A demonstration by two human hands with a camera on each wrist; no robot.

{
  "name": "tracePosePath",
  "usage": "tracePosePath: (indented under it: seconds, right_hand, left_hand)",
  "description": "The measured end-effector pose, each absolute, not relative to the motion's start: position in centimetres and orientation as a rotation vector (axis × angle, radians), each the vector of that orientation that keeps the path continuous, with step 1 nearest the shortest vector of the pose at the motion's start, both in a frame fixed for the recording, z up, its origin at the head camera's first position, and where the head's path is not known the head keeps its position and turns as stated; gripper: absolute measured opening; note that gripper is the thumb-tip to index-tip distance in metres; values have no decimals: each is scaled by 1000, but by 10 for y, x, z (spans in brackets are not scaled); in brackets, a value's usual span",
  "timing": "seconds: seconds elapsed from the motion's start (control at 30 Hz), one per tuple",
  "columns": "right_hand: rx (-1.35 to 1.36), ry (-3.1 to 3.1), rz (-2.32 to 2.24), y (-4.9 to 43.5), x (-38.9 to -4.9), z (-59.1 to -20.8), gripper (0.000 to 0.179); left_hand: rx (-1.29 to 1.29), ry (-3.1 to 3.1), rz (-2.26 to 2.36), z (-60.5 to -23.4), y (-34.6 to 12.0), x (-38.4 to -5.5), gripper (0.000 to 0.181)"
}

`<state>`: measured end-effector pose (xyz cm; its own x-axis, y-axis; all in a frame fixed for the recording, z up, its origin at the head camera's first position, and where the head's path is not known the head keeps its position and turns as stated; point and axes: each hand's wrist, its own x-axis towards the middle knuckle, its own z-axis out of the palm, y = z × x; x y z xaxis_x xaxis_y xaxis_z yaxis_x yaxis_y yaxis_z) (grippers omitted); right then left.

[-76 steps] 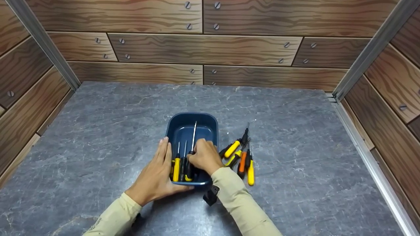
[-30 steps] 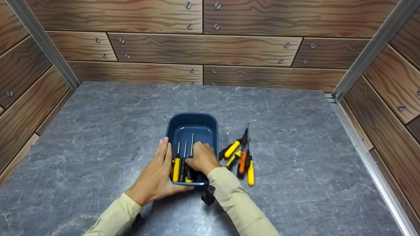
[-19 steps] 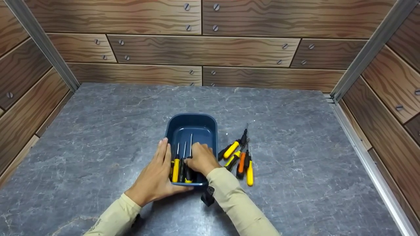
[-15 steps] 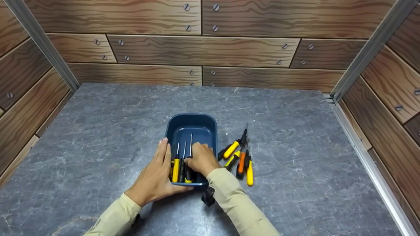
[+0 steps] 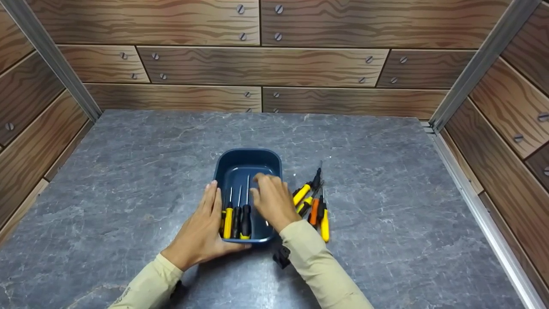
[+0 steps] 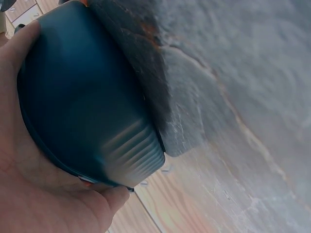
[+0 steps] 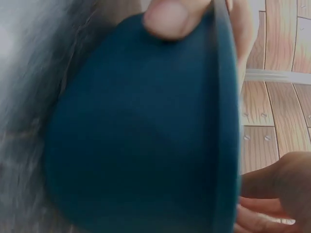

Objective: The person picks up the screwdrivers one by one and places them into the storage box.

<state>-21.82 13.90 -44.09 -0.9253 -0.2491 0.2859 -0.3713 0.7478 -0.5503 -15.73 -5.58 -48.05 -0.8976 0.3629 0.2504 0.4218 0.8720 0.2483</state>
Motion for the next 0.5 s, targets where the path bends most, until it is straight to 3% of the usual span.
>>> tracePosePath:
  seconds: [0.5]
  right_hand:
    - [456, -2526, 679, 204, -228, -448, 20]
  left_hand:
    - [-593, -2890, -447, -478, -56, -157, 141]
